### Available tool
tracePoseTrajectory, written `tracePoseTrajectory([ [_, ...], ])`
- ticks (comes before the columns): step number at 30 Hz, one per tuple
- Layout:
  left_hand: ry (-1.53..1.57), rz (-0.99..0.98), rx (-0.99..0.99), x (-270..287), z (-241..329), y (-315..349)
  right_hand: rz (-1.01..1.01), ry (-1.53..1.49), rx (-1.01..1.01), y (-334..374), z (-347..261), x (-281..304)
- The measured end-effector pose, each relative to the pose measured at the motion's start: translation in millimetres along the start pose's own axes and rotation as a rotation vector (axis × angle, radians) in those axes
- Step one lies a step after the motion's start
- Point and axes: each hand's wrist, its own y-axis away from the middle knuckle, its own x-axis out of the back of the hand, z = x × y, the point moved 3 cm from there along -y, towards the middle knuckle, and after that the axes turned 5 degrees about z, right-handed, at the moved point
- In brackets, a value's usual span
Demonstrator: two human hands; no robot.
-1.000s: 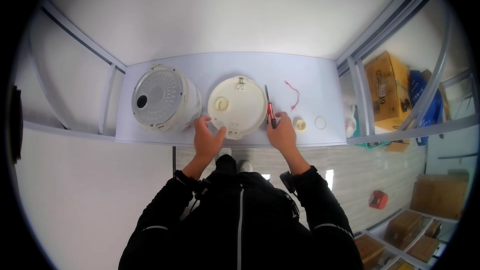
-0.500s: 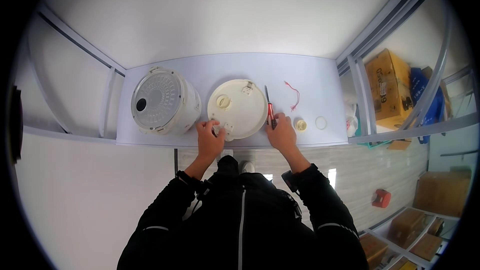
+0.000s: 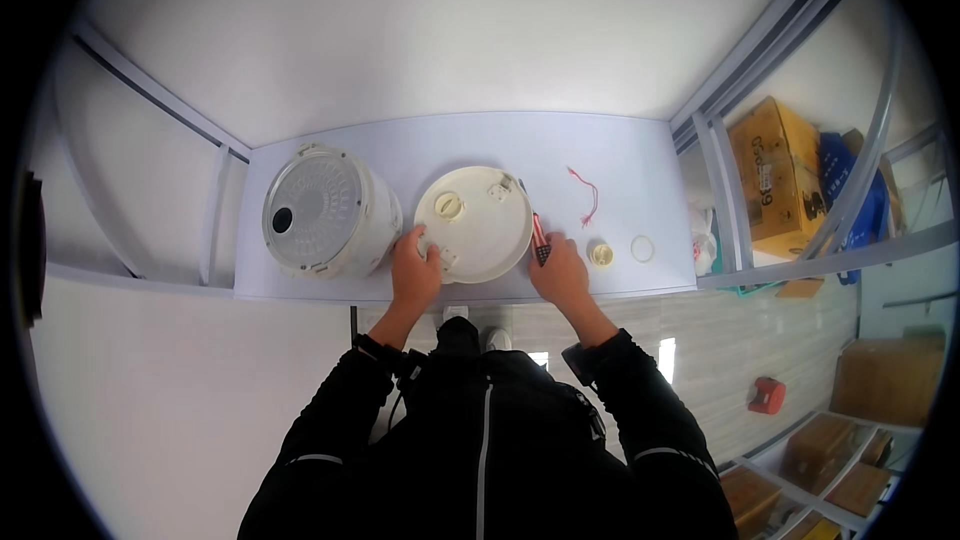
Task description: The person uses a screwdriver to remove screws from a circular white plastic light fixture cover and then from the fixture base. They manipulate the fixture parts and wires on a white shelf in a storage area.
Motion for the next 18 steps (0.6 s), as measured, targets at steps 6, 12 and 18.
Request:
tracePoseTrajectory([
  [6, 0.038, -0.034, 0.018, 4.2, 0.4, -11.9, -0.009, -0.006, 0.033, 2.4, -1.0, -1.9],
  [12, -0.142, -0.115, 0.090, 12.3, 7.2, -19.8, -0.022, 0.003, 0.058, 1.8, 5.0, -8.3],
  [18, -0.357, -0.137, 0.114, 12.8, 8.4, -25.4, 0.032, -0.015, 0.064, 5.7, -1.7, -6.7],
])
